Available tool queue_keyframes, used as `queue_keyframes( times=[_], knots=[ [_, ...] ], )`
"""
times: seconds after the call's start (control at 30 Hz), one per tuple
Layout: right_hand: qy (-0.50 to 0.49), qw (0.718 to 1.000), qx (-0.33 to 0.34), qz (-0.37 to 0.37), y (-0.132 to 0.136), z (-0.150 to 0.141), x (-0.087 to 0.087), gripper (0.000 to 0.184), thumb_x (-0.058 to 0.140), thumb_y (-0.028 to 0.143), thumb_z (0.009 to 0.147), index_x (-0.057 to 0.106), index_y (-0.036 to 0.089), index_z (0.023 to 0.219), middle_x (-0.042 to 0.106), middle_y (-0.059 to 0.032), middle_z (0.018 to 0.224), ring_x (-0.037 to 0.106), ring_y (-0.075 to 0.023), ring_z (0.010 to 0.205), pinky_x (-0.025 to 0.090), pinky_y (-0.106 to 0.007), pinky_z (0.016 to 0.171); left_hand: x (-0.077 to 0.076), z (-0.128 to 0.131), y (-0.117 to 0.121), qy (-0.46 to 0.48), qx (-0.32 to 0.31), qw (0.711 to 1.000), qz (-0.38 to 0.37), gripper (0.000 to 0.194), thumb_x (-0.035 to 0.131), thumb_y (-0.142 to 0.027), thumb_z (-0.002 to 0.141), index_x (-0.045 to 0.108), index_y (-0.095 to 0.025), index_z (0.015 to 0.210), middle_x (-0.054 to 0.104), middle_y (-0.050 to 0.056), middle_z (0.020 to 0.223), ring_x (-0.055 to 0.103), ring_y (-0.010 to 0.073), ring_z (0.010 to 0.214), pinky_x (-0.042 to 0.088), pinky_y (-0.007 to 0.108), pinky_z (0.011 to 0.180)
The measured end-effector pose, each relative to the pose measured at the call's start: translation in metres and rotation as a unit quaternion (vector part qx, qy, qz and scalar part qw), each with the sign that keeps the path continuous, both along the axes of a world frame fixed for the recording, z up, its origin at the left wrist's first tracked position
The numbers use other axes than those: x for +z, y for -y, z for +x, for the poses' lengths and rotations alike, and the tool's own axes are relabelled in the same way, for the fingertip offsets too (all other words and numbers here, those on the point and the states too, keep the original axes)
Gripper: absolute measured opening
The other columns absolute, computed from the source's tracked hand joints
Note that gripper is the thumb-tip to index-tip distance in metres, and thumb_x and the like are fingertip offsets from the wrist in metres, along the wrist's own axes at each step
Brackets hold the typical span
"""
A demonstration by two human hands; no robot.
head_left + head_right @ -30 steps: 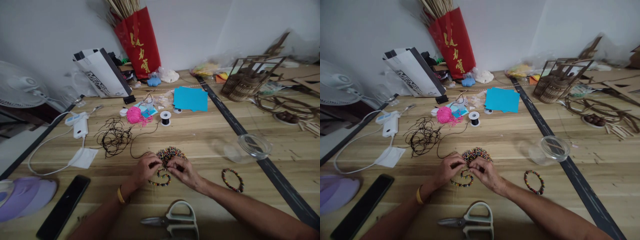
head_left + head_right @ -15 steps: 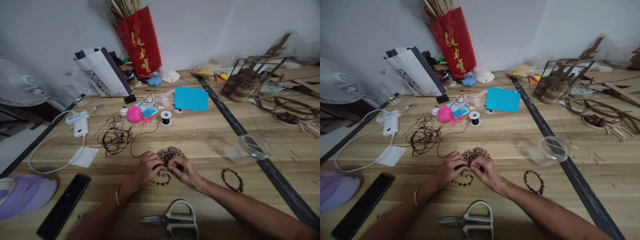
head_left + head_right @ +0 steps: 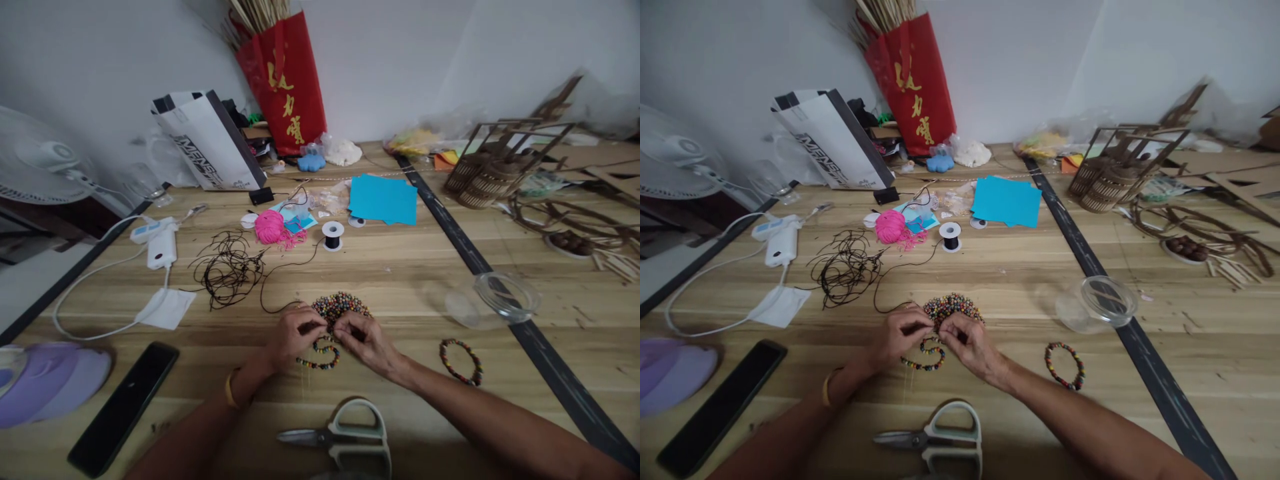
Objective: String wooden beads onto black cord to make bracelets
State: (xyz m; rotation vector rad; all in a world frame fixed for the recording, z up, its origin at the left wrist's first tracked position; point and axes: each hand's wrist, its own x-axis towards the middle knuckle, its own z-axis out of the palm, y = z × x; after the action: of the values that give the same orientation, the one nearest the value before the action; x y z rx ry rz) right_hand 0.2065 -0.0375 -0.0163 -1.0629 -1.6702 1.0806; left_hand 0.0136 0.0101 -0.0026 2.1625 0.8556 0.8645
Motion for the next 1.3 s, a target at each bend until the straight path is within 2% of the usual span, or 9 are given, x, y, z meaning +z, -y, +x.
queue_keyframes(
  times=[0.13, 0.27, 0.53, 1.3],
  knots=[
    [-0.003, 1.000, 0.007, -0.013, 0.0011, -0.0005, 0.0036, 0.024, 0.052, 0.034, 0.091, 0.056, 0.016, 0.076, 0.051, 0.0005, 0.065, 0.046, -0.0116, 0.061, 0.037, -0.022, 0.056, -0.0037, -0.0028, -0.0011, 0.042, 0.013, 0.990, -0.133, 0.012, 0.066, -0.025, 0.078, 0.071, -0.014, 0.075, 0.069, 0.007, 0.070, 0.062, 0.0148, 0.065, 0.046, 0.024, 0.062],
    [-0.002, 1.000, 0.008, -0.019, 0.0017, -0.0012, 0.0049, 0.022, 0.053, 0.032, 0.090, 0.055, 0.016, 0.074, 0.050, 0.0009, 0.064, 0.045, -0.0113, 0.060, 0.037, -0.022, 0.056, -0.0059, -0.0040, -0.0001, 0.051, 0.009, 0.981, -0.187, 0.015, 0.068, -0.027, 0.075, 0.072, -0.012, 0.076, 0.069, 0.007, 0.069, 0.061, 0.0138, 0.062, 0.045, 0.022, 0.058],
    [0.007, 1.000, 0.010, -0.019, 0.0018, -0.0008, 0.0047, 0.023, 0.053, 0.032, 0.089, 0.055, 0.016, 0.073, 0.050, 0.0010, 0.065, 0.046, -0.0112, 0.061, 0.036, -0.022, 0.056, -0.0010, -0.0029, 0.0017, 0.050, 0.000, 0.977, -0.208, 0.016, 0.069, -0.028, 0.076, 0.073, -0.012, 0.077, 0.069, 0.007, 0.070, 0.062, 0.0143, 0.065, 0.046, 0.022, 0.060],
    [0.022, 1.000, 0.009, -0.007, 0.0015, -0.0003, 0.0018, 0.020, 0.053, 0.029, 0.089, 0.057, 0.016, 0.074, 0.052, 0.0005, 0.065, 0.047, -0.0114, 0.060, 0.038, -0.022, 0.055, 0.0015, -0.0021, 0.0031, 0.048, -0.015, 0.980, -0.193, 0.013, 0.068, -0.027, 0.077, 0.073, -0.015, 0.076, 0.071, 0.007, 0.071, 0.063, 0.0153, 0.067, 0.048, 0.024, 0.063]
  ],
)
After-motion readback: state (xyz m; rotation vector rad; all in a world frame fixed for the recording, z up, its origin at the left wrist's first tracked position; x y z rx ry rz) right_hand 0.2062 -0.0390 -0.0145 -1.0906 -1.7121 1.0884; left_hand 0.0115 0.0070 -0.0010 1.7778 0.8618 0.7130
